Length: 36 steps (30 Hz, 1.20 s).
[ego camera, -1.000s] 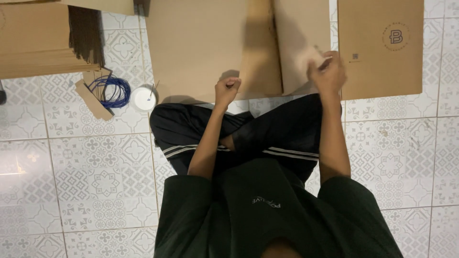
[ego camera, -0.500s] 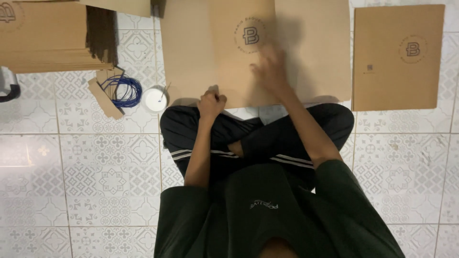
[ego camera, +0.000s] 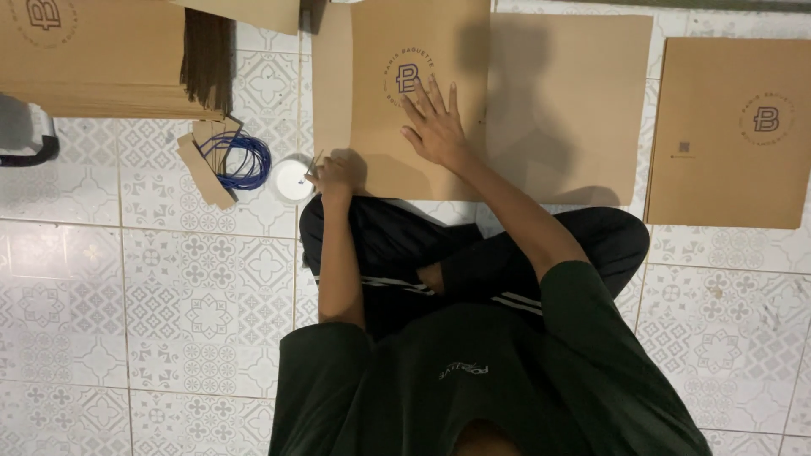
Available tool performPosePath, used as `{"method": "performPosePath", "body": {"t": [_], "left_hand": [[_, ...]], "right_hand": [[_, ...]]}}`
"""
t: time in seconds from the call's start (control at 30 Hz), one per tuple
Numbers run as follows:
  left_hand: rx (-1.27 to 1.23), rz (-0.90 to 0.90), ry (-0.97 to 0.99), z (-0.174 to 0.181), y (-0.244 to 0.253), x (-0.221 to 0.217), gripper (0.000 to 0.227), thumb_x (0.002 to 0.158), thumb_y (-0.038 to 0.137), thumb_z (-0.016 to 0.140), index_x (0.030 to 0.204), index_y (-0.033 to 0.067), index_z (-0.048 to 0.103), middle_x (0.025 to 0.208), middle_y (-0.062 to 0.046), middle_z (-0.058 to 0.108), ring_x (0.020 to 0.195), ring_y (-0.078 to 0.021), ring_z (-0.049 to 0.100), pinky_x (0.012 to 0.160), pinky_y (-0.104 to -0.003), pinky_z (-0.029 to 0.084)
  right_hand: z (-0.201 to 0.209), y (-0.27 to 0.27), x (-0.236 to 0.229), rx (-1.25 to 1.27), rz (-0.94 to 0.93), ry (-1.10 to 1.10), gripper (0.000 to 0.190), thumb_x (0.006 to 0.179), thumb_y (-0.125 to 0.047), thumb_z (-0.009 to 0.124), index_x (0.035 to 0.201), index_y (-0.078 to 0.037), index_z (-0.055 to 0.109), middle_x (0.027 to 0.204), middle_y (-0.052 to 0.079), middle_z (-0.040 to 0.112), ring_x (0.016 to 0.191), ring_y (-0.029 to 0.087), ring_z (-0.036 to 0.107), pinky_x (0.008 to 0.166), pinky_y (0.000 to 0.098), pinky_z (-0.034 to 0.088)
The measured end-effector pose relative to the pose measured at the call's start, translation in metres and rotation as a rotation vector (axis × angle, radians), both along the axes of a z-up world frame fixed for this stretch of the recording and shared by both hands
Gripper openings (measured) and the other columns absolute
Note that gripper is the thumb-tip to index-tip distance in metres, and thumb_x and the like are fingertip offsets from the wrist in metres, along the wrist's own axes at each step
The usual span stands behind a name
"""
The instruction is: The person sits on the floor and folds a flat brown paper sheet into a package. They apply white glue along the fold edges using a small brush and press the flaps to seal the package. The person handles the paper sheet and a container of glue.
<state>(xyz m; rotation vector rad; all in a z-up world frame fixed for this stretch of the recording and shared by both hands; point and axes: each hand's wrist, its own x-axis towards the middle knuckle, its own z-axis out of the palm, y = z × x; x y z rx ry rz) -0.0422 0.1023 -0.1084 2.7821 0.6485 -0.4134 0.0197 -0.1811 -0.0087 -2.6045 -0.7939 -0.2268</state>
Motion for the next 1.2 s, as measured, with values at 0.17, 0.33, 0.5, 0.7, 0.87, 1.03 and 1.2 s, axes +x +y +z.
{"method": "performPosePath", "body": {"t": [0.17, 0.33, 0.5, 0.7, 0.87, 1.03, 1.2], "left_hand": [[-0.057, -0.146, -0.041, 0.073, -0.046, 0.019, 0.077, 0.080, 0.025, 0.074, 0.146, 0.0014, 0.041, 0.149, -0.027, 0.038, 0.141, -0.0471, 0.032, 0.115, -0.067, 0.021], [-0.104, -0.350, -0.115, 0.115, -0.124, 0.026, 0.077, 0.092, 0.038, 0.067, 0.157, 0.0143, 0.033, 0.169, -0.018, 0.015, 0.155, -0.0423, 0.008, 0.115, -0.078, 0.004], [-0.353, -0.641, -0.274, 0.065, -0.166, 0.012, 0.096, 0.095, 0.053, 0.068, 0.162, 0.0035, 0.020, 0.168, -0.024, 0.021, 0.154, -0.0482, 0.022, 0.115, -0.071, 0.028], [-0.288, -0.716, -0.105, 0.050, -0.198, -0.006, 0.092, 0.095, 0.047, 0.071, 0.165, 0.0178, 0.018, 0.172, -0.016, 0.008, 0.158, -0.0418, 0.008, 0.119, -0.071, 0.017], [-0.233, -0.750, -0.044, 0.049, -0.226, -0.013, 0.088, 0.095, 0.040, 0.069, 0.164, 0.0137, 0.021, 0.171, -0.017, 0.004, 0.157, -0.0424, 0.001, 0.118, -0.074, 0.012], [-0.177, -0.735, -0.112, 0.035, -0.237, -0.015, 0.086, 0.093, 0.035, 0.072, 0.161, 0.0098, 0.026, 0.170, -0.022, 0.006, 0.156, -0.0450, 0.005, 0.116, -0.077, 0.013], [-0.094, -0.698, -0.094, 0.028, -0.228, -0.007, 0.091, 0.091, 0.038, 0.074, 0.163, 0.0118, 0.024, 0.171, -0.017, 0.010, 0.157, -0.0426, 0.009, 0.116, -0.077, 0.014]], "right_hand": [[-0.006, -0.007, 0.011, 0.026, -0.039, -0.025, 0.062, 0.108, -0.043, 0.053, 0.155, -0.003, 0.049, 0.165, 0.024, 0.025, 0.153, 0.046, 0.011, 0.115, 0.0758, 0.009], [-0.017, -0.021, 0.008, 0.096, -0.079, -0.031, 0.055, 0.109, -0.035, 0.054, 0.155, -0.005, 0.051, 0.166, 0.021, 0.025, 0.153, 0.045, 0.016, 0.116, 0.0755, 0.013], [-0.010, -0.044, 0.001, 0.171, -0.072, -0.043, 0.053, 0.109, -0.023, 0.057, 0.157, -0.004, 0.046, 0.166, 0.024, 0.025, 0.153, 0.049, 0.019, 0.118, 0.0766, 0.013], [-0.016, -0.091, -0.013, 0.054, -0.117, 0.093, 0.058, 0.108, -0.031, 0.051, 0.159, -0.006, 0.043, 0.168, 0.021, 0.022, 0.155, 0.040, 0.014, 0.120, 0.0689, 0.013], [-0.040, -0.124, -0.017, 0.083, -0.137, 0.157, 0.058, 0.109, -0.033, 0.049, 0.161, -0.008, 0.039, 0.170, 0.018, 0.016, 0.157, 0.039, 0.009, 0.122, 0.0683, 0.010], [-0.050, -0.139, -0.016, 0.106, -0.121, 0.150, 0.060, 0.110, -0.035, 0.048, 0.162, -0.007, 0.038, 0.170, 0.018, 0.015, 0.157, 0.037, 0.009, 0.122, 0.0690, 0.010], [-0.043, -0.130, -0.016, 0.158, -0.149, 0.093, 0.057, 0.108, -0.033, 0.054, 0.157, -0.005, 0.046, 0.169, 0.019, 0.020, 0.156, 0.038, 0.015, 0.121, 0.0666, 0.017]]}}
